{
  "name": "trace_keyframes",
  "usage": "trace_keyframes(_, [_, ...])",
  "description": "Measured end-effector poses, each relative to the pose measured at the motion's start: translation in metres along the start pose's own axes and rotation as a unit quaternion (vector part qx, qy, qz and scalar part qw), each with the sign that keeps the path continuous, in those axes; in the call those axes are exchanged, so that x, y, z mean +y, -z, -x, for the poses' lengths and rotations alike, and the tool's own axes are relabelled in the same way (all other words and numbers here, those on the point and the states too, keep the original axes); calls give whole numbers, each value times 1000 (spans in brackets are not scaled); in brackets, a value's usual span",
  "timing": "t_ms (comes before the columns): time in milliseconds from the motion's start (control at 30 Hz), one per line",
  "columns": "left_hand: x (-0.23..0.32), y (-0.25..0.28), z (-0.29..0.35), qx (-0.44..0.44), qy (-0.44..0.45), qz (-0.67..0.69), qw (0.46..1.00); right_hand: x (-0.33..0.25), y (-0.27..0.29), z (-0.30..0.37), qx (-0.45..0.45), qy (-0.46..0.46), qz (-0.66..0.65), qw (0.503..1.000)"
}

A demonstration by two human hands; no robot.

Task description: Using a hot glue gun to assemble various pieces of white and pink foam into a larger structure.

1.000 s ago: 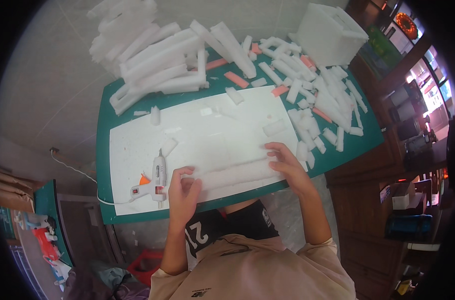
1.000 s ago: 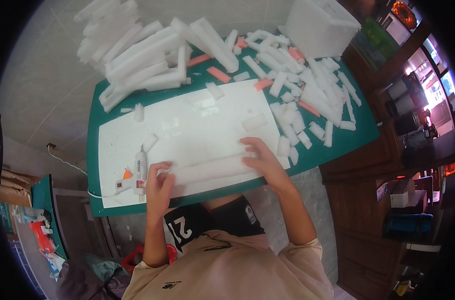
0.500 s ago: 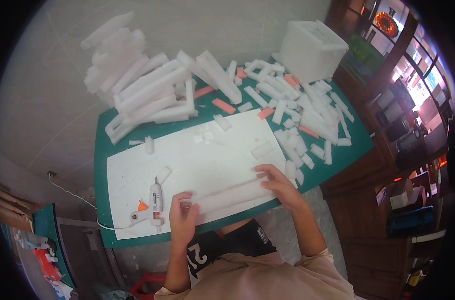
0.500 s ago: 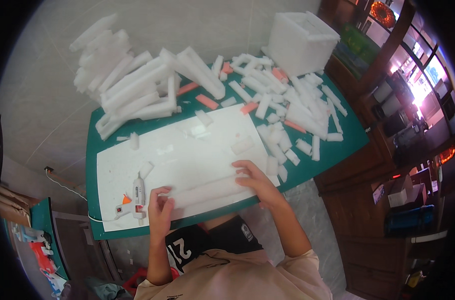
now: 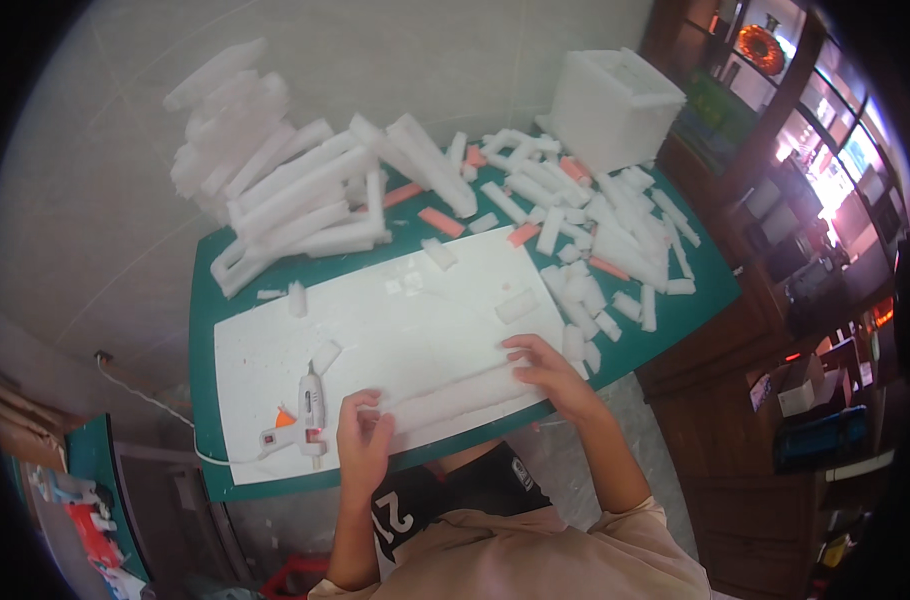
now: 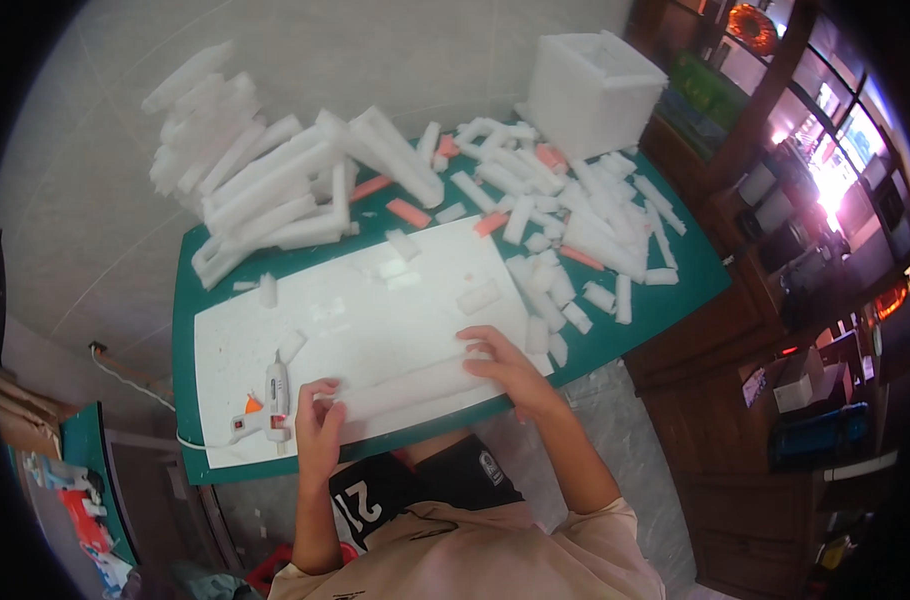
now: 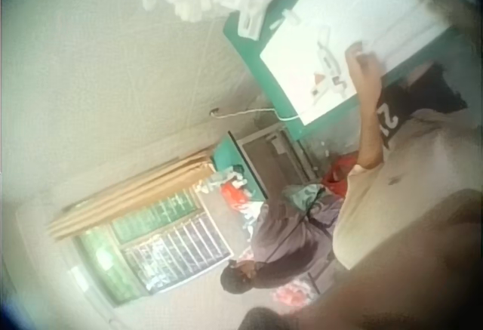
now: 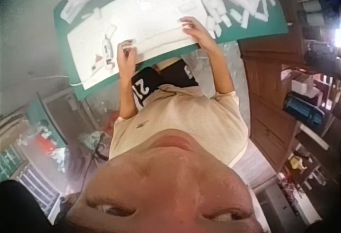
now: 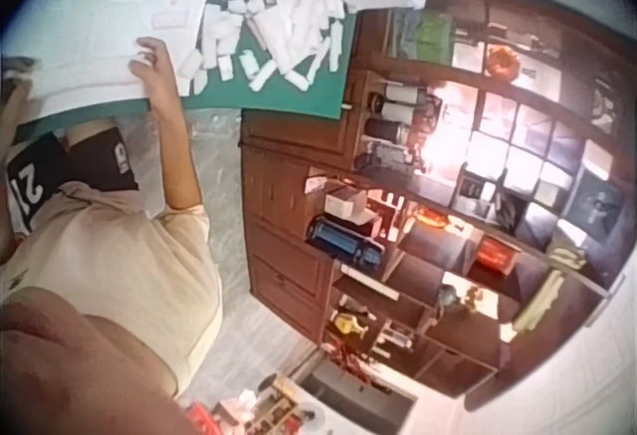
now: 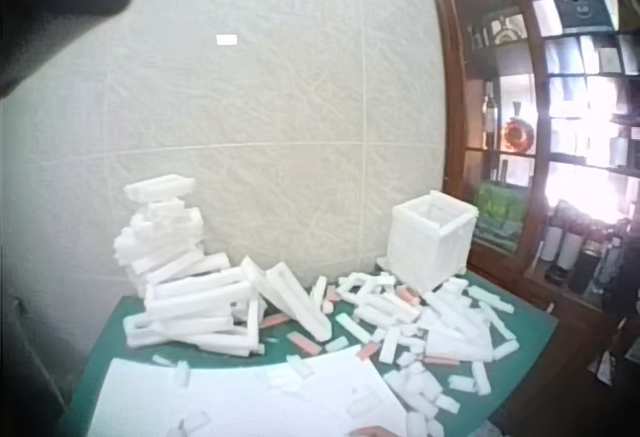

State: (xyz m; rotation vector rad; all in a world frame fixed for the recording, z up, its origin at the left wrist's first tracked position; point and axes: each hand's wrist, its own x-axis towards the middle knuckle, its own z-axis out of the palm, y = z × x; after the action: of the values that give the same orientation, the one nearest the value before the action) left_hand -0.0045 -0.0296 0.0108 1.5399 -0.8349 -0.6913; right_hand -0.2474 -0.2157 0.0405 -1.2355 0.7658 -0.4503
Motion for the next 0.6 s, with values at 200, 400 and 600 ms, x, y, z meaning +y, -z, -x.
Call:
trace_keyframes(200, [-5, 4, -1, 0, 6, 20, 1000, 11, 1, -5, -10, 16, 12, 1000])
trace_keyframes(400, [1, 5, 2, -2, 8, 12, 1000, -1, -5, 2, -10, -3, 25, 1000])
trace_keyframes(600, [-4, 5, 2, -6, 12, 28, 1000, 0, -6, 1, -2, 1, 49, 999])
